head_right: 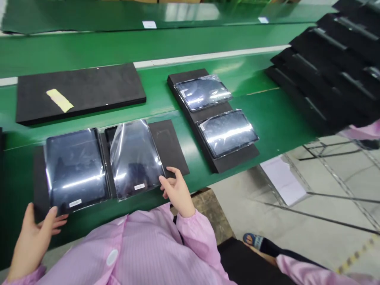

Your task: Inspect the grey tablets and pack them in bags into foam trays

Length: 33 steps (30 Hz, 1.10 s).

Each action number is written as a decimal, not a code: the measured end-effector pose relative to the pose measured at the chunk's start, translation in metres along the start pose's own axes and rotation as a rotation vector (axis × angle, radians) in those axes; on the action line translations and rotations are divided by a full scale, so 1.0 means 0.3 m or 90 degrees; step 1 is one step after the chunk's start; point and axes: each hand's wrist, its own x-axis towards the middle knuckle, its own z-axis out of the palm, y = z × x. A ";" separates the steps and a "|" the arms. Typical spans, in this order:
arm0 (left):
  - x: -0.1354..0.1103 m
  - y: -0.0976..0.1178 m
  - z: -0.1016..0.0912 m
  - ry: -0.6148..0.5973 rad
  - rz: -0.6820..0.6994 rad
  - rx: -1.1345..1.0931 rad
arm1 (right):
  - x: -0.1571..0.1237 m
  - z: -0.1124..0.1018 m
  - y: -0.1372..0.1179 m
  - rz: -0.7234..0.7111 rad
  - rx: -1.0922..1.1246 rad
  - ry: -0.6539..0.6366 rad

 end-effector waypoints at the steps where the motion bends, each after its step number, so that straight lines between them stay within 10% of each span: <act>1: -0.009 0.026 0.027 0.013 -0.032 -0.013 | 0.006 0.015 0.002 -0.008 0.022 -0.015; 17: -0.062 0.048 0.112 0.069 0.005 -0.355 | -0.040 0.319 -0.047 -0.148 0.062 -0.246; 25: -0.009 0.118 -0.035 0.133 0.106 0.158 | -0.054 0.464 -0.017 -0.161 -0.156 -0.317; 29: 0.102 0.253 0.034 0.169 0.294 0.323 | -0.060 0.468 -0.066 -0.203 -0.376 -0.332; 33: 0.180 0.402 0.104 0.156 0.157 0.386 | -0.057 0.472 -0.131 -0.266 -0.619 -0.240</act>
